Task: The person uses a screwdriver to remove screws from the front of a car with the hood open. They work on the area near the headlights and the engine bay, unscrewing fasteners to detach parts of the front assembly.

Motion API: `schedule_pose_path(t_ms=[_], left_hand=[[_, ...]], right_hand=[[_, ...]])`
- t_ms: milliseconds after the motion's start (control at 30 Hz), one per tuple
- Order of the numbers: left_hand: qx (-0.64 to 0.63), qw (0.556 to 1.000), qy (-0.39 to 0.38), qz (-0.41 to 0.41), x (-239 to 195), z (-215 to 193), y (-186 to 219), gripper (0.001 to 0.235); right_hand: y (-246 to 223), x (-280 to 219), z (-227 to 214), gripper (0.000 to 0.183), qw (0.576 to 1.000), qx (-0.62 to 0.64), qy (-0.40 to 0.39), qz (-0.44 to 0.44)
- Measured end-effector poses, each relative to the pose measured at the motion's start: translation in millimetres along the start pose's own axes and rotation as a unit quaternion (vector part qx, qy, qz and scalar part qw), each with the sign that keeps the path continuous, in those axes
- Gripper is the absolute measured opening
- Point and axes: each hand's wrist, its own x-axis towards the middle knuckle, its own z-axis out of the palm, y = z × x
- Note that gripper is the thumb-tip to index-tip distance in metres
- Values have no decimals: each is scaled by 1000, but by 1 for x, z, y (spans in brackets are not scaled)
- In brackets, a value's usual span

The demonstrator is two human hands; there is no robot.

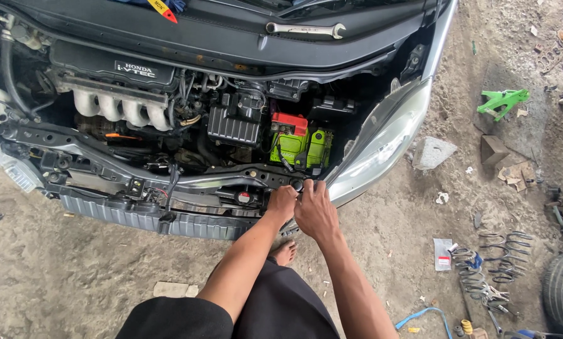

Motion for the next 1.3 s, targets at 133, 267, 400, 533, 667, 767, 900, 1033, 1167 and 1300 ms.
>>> schedule_pose_path(t_ms=[133,267,400,533,667,767,900,1033,1167,1300], left_hand=[[41,999,1,-6,0,1,2,26],[-5,1000,19,-24,-3,4,2,26],[1,1000,28,1,8,17,-6,24],[19,999,20,-23,6,12,0,26],[10,1000,11,-28,0,6,4,19],[-13,1000,-6,-28,-4,-1,4,19],[3,1000,6,-16,24,34,-16,18],[3,1000,-5,-14,-4,1,3,20],[14,1000,13,21,13,12,-10,20],[25,999,-9,25,15,15,-18,20]], right_hand=[[4,-3,-3,35,1000,-9,9,4],[5,-3,1,38,998,-62,22,12],[7,-5,3,28,999,-22,44,-9],[8,-5,4,40,995,-85,51,9],[15,1,10,38,999,-23,35,13],[12,3,6,38,1000,4,22,17],[6,2,-2,44,998,-23,15,57],[7,7,-4,45,995,60,-2,74],[-1,10,-16,40,997,0,-11,77],[-10,11,-23,49,996,-27,-14,81]])
